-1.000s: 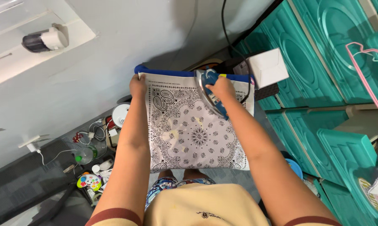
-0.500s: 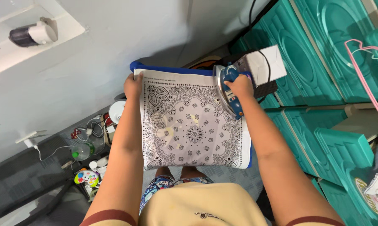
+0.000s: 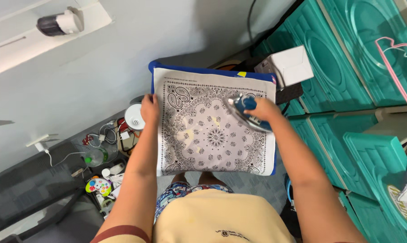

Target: The person irons a white patterned cloth on a blue ironing board using a blue electric iron. They smooth the fabric with their left hand while moving the iron back and forth, then flip the cloth over to iron the other side.

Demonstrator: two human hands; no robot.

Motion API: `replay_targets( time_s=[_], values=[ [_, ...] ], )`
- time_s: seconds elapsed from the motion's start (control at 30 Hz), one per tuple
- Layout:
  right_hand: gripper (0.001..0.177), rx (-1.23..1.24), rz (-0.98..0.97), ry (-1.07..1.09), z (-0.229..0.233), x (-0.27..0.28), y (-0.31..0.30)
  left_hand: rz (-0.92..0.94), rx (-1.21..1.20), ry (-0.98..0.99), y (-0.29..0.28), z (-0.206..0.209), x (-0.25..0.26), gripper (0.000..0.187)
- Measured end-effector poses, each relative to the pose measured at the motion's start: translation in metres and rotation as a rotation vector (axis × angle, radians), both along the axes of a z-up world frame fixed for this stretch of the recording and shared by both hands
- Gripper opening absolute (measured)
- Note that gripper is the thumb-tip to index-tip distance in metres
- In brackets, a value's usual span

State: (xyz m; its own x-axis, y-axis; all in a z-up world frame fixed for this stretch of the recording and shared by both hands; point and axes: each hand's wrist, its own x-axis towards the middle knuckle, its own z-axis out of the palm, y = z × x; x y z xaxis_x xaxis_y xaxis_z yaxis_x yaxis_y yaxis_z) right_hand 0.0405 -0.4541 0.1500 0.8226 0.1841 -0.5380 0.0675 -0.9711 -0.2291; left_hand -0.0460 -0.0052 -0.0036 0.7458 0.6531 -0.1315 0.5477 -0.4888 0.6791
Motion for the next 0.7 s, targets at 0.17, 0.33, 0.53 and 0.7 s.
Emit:
replay_targets(
  time_s=[0.17,0.33,0.53,0.7],
  values=[
    [0.060,-0.025,0.087,-0.053,0.000,-0.033,0.036,0.014,0.044,-0.031,-0.010,-0.001,-0.024,0.041],
    [0.054,0.004,-0.006,-0.105,0.009,-0.026,0.094,-0.002,0.016,-0.023,-0.005,0.003,-0.023,0.040],
    [0.053,0.011,-0.204,-0.052,0.027,0.013,0.154,0.009,0.036,-0.040,-0.014,0.013,-0.023,0.039],
    [0.056,0.098,-0.248,-0.160,0.009,0.041,0.174,0.013,0.092,-0.026,-0.019,0.017,-0.023,0.039]
  ],
)
